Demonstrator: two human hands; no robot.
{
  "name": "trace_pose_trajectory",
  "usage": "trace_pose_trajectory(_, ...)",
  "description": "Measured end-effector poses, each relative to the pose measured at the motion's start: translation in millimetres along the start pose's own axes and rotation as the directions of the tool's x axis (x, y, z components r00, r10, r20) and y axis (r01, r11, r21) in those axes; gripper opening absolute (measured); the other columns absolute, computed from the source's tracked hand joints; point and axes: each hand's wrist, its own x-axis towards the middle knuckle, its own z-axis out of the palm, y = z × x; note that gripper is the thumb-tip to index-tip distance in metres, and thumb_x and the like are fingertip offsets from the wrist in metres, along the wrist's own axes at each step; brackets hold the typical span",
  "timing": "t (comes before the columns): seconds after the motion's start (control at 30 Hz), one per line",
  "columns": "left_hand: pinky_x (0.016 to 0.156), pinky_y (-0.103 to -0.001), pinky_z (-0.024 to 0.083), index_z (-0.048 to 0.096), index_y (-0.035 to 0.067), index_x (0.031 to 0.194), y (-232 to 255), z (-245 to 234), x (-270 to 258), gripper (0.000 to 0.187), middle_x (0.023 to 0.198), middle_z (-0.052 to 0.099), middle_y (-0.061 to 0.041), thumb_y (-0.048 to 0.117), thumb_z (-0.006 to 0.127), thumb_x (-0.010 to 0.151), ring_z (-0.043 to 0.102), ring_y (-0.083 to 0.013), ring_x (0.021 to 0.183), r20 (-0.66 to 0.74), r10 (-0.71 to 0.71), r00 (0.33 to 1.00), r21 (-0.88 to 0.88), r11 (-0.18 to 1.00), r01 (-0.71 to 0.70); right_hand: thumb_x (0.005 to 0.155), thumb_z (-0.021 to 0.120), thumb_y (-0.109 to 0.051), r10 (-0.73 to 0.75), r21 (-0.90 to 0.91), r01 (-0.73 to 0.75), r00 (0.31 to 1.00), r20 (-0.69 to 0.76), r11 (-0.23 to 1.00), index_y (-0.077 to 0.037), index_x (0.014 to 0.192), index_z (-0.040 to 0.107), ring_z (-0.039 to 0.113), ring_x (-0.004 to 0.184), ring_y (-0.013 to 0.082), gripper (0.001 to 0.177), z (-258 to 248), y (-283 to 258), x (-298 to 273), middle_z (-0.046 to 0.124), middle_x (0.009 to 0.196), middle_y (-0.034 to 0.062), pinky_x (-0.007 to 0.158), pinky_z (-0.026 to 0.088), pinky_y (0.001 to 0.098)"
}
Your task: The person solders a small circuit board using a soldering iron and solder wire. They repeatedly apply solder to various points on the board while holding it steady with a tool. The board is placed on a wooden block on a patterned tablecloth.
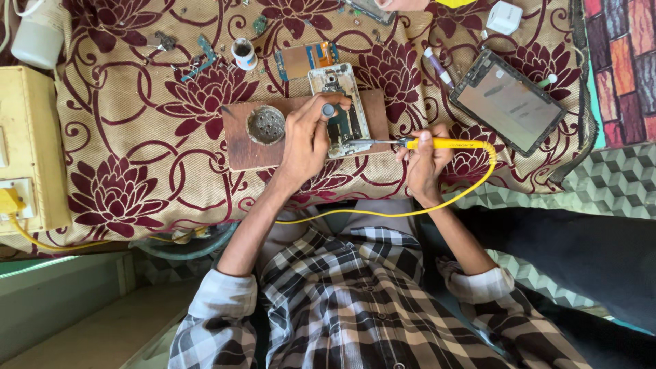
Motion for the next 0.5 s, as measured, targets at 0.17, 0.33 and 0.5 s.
trace_pose_trajectory(0.17, 0.095, -0.039, 0.059, 0.064, -0.003, 0.113, -4.2, 1.3, 0.8, 0.028, 0.113, 0.072, -0.017, -0.009, 0.042, 0.096, 0.074, -0.0290, 0.104, -0.014, 0.002, 1.000, -0.010, 1.000, -0.002, 0.113, 0.051, -0.027, 0.010, -0.008, -0.010, 0.999, 0.046, 1.000, -0.001, 0.106, 0.051, 0.061, 0.060, 0.0168, 0.027, 0.1, -0.4, 1.4, 0.054, 0.080, 0.0071, 0.055, 0.047, 0.0270)
trace_pose_trajectory(0.33, 0.096, -0.040, 0.059, 0.064, -0.003, 0.113, -6.0, 2.8, -2.1, 0.028, 0.113, 0.072, -0.017, -0.009, 0.041, 0.096, 0.074, -0.0286, 0.105, -0.009, 0.002, 1.000, 0.001, 1.000, -0.002, 0.114, 0.053, -0.029, 0.028, 0.091, -0.026, 0.999, -0.025, 0.996, -0.002, 0.108, 0.050, 0.059, 0.059, 0.0163, 0.027, 0.2, -1.5, 1.6, 0.050, 0.077, 0.0039, 0.057, 0.047, 0.0277)
trace_pose_trajectory(0.5, 0.093, -0.039, 0.059, 0.065, -0.003, 0.113, -2.8, 2.1, 1.7, 0.029, 0.112, 0.073, -0.017, -0.009, 0.042, 0.097, 0.074, -0.0287, 0.102, -0.001, -0.018, 1.000, 0.012, 1.000, 0.018, 0.112, 0.051, -0.029, -0.001, -0.024, 0.002, 1.000, 0.017, 1.000, -0.002, 0.104, 0.050, 0.058, 0.056, 0.0175, 0.028, 0.2, -2.5, 0.5, 0.052, 0.077, 0.0074, 0.052, 0.048, 0.0277)
